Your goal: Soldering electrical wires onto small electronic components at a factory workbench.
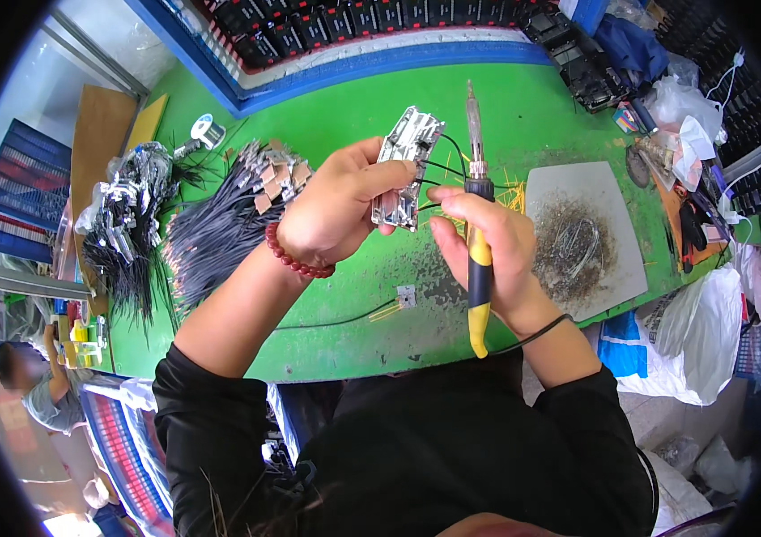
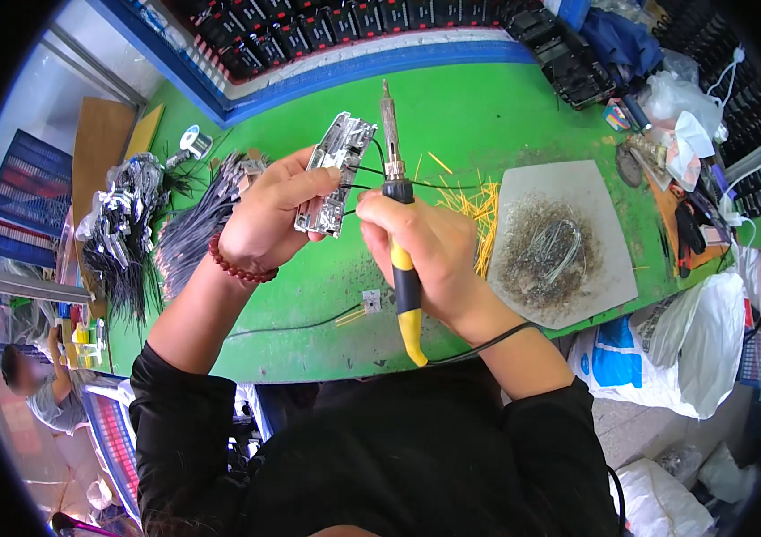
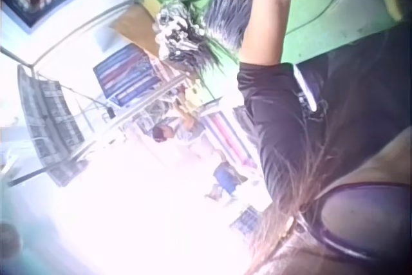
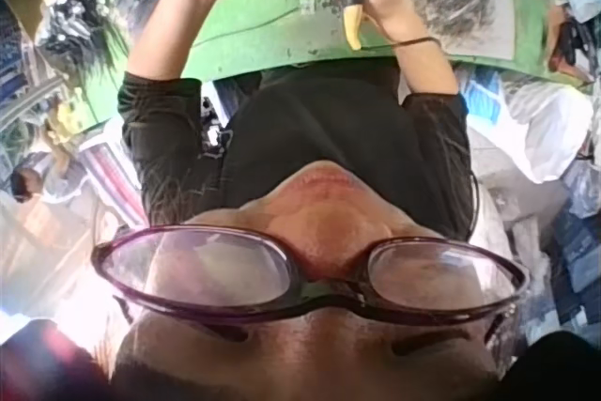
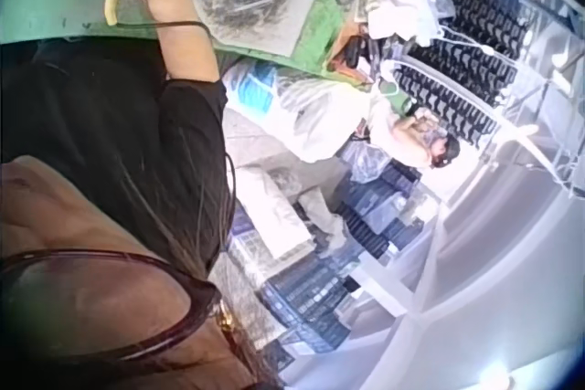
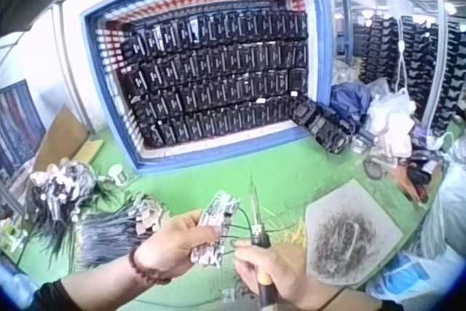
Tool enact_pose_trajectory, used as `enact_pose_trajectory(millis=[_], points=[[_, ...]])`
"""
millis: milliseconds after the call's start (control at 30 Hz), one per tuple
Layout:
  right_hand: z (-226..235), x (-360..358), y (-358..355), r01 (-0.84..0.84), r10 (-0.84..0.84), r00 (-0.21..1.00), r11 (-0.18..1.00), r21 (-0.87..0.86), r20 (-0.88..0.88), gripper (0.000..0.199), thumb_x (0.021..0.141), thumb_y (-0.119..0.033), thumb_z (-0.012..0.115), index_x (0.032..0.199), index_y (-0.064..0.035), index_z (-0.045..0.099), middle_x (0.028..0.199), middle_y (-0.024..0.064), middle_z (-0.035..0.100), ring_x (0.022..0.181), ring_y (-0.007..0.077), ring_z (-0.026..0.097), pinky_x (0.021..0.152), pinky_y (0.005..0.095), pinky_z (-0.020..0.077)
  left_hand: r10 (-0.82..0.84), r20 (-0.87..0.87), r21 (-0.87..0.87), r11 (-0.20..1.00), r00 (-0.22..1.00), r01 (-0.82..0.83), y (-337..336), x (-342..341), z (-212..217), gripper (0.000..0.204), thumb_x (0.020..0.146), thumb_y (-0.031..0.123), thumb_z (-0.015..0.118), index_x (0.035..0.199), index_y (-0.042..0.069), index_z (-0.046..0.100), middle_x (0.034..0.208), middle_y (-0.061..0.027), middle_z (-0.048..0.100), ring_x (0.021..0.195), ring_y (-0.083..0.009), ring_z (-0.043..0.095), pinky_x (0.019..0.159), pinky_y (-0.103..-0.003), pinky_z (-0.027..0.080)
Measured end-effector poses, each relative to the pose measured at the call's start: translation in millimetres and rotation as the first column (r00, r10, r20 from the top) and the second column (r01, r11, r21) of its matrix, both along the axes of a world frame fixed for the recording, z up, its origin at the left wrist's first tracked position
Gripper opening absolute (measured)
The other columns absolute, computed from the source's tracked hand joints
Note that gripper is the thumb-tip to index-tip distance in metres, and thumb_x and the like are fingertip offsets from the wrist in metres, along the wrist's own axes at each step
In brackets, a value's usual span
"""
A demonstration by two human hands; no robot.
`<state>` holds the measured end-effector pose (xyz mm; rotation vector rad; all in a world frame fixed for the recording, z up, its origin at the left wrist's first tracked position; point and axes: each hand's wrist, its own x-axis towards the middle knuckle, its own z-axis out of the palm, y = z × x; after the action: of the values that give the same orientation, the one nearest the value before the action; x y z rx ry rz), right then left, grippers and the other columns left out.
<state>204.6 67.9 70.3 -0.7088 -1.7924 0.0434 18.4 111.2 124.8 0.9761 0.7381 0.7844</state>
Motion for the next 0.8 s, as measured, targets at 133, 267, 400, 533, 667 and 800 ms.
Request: enact_pose_trajectory(millis=[133, 267, 400, 533, 667, 800], points=[[-20, -2, -1, -0.152, 0.152, 0.988, 0.988, -0.010, -0.013, 0.038, 0.074, 0.003, 0.069, 0.107, -0.0117, 0.059, 0.067, 0.0016, 0.059, 0.051, 0.0162, 0.059, 0.045, 0.0274, 0.0429, 0.158, 0.037, 0.044, 0.986, 0.987, -0.159, -11, -16, -9, 0.013, 0.092, 0.009, 0.061, 0.101, 0.001, 0.058, 0.078, -0.0008, 0.059, 0.062, -0.0076, 0.053, 0.052, -0.024, 0.046], [-42, 35, 11, -0.022, 0.060, 0.978, 0.982, -0.188, 0.198, 0.032, 0.079, 0.003, 0.066, 0.107, -0.0107, 0.059, 0.068, 0.0016, 0.061, 0.058, 0.0176, 0.061, 0.052, 0.0285, 0.0481, 0.351, 0.003, 0.213, 0.914, 0.936, -0.344, 1, -91, -7, 0.018, 0.097, 0.011, 0.052, 0.110, -0.001, 0.056, 0.093, -0.0049, 0.066, 0.078, -0.0116, 0.063, 0.064, -0.028, 0.052], [-60, 37, -8, -0.023, 0.143, 0.872, 0.967, -0.253, 0.469, 0.021, 0.080, -0.013, 0.062, 0.101, -0.0177, 0.064, 0.061, -0.0041, 0.052, 0.053, 0.0150, 0.054, 0.052, 0.0306, 0.0365, 0.525, -0.310, 0.314, 0.844, 0.793, -0.436, -38, -163, -101, 0.013, 0.091, 0.003, 0.057, 0.104, 0.001, 0.057, 0.084, 0.0007, 0.062, 0.069, -0.0038, 0.053, 0.060, -0.020, 0.042], [-71, 15, -23, -0.014, 0.154, 0.879, 0.954, -0.298, 0.452, 0.018, 0.079, -0.012, 0.062, 0.097, -0.0176, 0.066, 0.064, -0.0037, 0.054, 0.062, 0.0164, 0.054, 0.061, 0.0318, 0.0369, 0.655, -0.535, 0.430, 0.754, 0.533, -0.496, -89, -171, -154, 0.017, 0.090, 0.009, 0.064, 0.102, -0.001, 0.060, 0.073, 0.0041, 0.059, 0.059, -0.0037, 0.048, 0.053, -0.020, 0.038], [-95, 1, -34, -0.059, 0.177, 0.967, 0.854, -0.518, 0.182, 0.030, 0.081, 0.002, 0.066, 0.107, -0.0118, 0.061, 0.073, 0.0003, 0.058, 0.066, 0.0180, 0.058, 0.065, 0.0336, 0.0453, 0.523, -0.852, 0.516, 0.832, -0.023, -0.204, -105, -160, -144, 0.039, 0.078, 0.011, 0.070, 0.116, 0.003, 0.063, 0.077, -0.0078, 0.063, 0.067, -0.0192, 0.059, 0.062, -0.032, 0.048], [-108, -11, -43, -0.156, 0.136, 0.987, 0.720, -0.676, -0.083, 0.027, 0.083, 0.004, 0.063, 0.106, -0.0113, 0.060, 0.074, 0.0063, 0.061, 0.058, 0.0198, 0.061, 0.054, 0.0297, 0.0466, 0.837, -0.541, 0.786, 0.538, -0.083, 0.303, -98, -128, -121, 0.041, 0.073, 0.007, 0.069, 0.114, 0.005, 0.064, 0.110, -0.0145, 0.062, 0.105, -0.0345, 0.056, 0.089, -0.044, 0.046]])
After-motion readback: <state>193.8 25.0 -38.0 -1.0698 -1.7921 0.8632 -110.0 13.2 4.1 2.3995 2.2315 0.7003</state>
